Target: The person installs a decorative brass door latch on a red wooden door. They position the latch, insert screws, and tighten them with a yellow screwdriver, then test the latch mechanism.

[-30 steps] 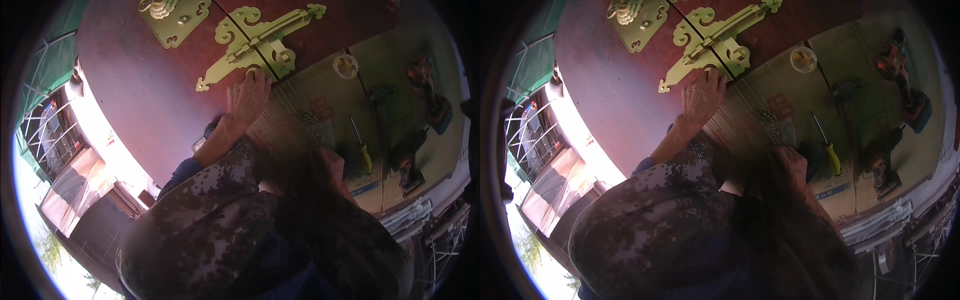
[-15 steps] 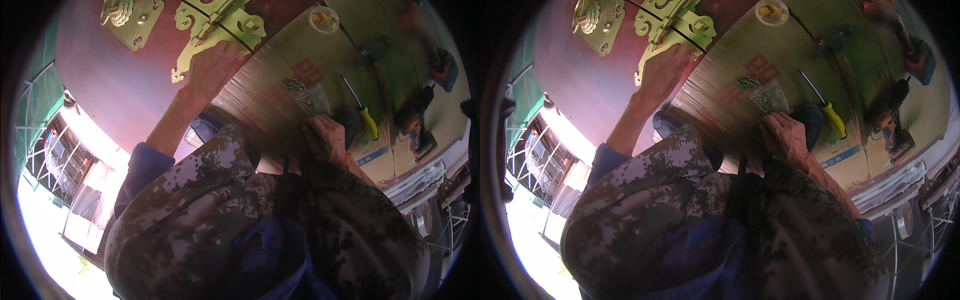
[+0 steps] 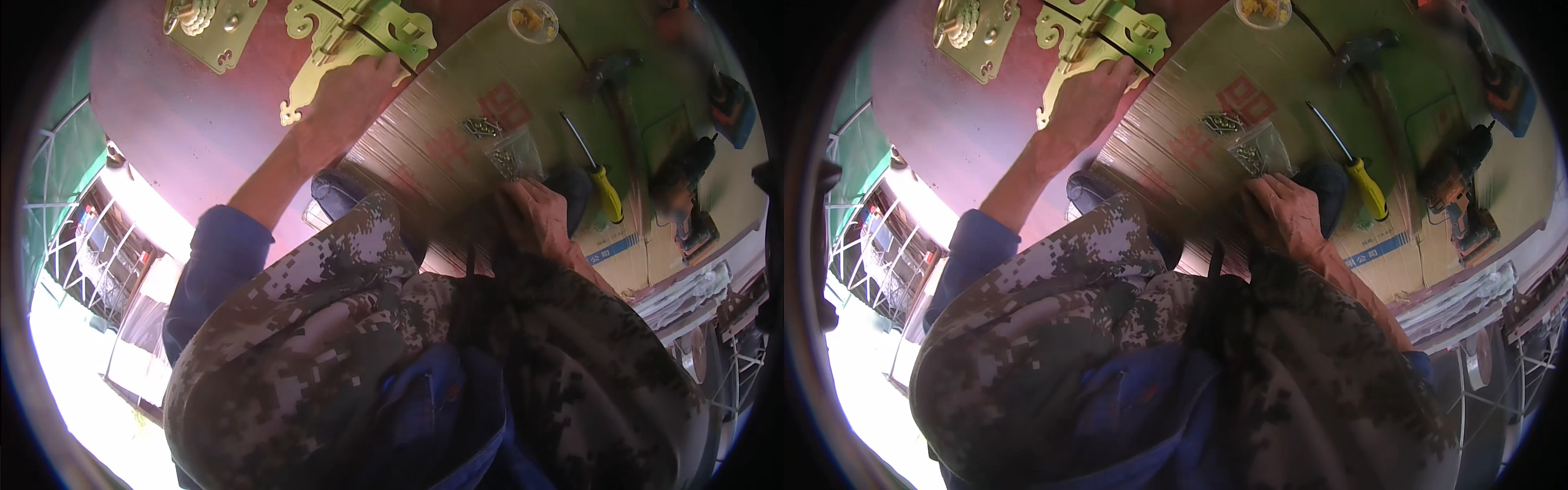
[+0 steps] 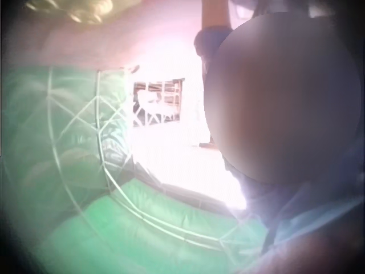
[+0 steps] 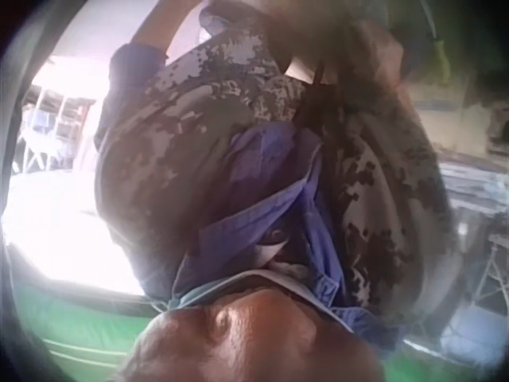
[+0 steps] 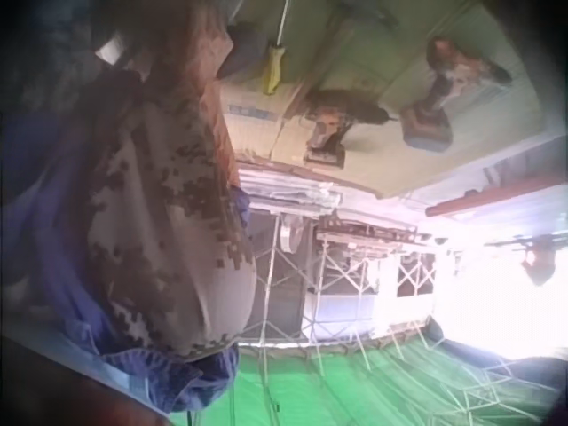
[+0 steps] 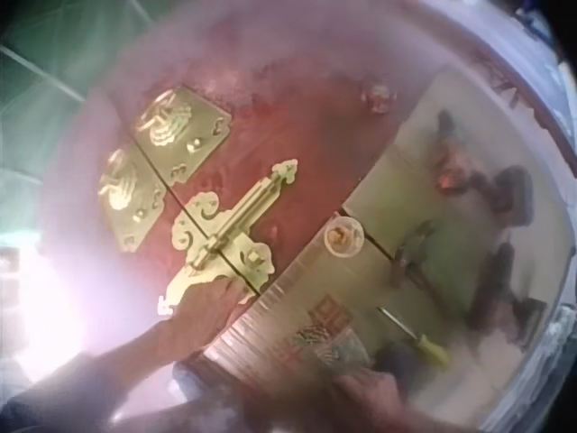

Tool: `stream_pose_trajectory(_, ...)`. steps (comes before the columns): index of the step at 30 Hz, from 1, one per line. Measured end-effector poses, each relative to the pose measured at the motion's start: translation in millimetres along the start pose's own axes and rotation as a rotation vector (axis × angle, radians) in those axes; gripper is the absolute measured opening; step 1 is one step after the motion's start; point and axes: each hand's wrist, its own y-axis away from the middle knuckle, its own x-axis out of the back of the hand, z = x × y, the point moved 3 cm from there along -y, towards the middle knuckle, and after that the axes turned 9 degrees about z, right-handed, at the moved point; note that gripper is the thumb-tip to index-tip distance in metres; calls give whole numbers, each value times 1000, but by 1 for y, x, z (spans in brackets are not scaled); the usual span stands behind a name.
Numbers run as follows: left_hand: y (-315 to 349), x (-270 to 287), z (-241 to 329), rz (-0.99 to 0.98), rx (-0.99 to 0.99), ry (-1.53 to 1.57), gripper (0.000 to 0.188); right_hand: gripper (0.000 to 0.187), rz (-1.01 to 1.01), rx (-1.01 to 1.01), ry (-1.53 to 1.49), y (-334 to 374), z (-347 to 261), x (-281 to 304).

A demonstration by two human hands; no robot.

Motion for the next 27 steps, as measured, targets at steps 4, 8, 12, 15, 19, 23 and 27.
stream_pose_trajectory(4, 22, -4, 5, 96, 430, 162, 20, 11, 18, -43, -87, -1, -1, 2)
stream_pose_trajectory(8, 79, -8, 18, 210, 720, 399, 22, 9, 32, -106, -133, -36, -17, 16)
stream_pose_trajectory(12, 124, -11, 45, 314, 596, 430, 16, 14, -68, 134, 30, -130, -44, 15)
stream_pose_trajectory(15, 146, -16, 57, 373, 543, 513, 13, 23, -430, 254, 295, -191, -71, -4)
stream_pose_trajectory(19, 165, -36, 53, 450, 455, 489, 14, 25, -700, 457, 521, -236, -82, -42)
stream_pose_trajectory(23, 163, -47, 50, 561, 393, 589, 15, 20, -729, 425, 768, -241, -83, -64)
stream_pose_trajectory(27, 168, -49, 46, 548, 374, 683, 16, 21, -758, 576, 925, -234, -83, -85)
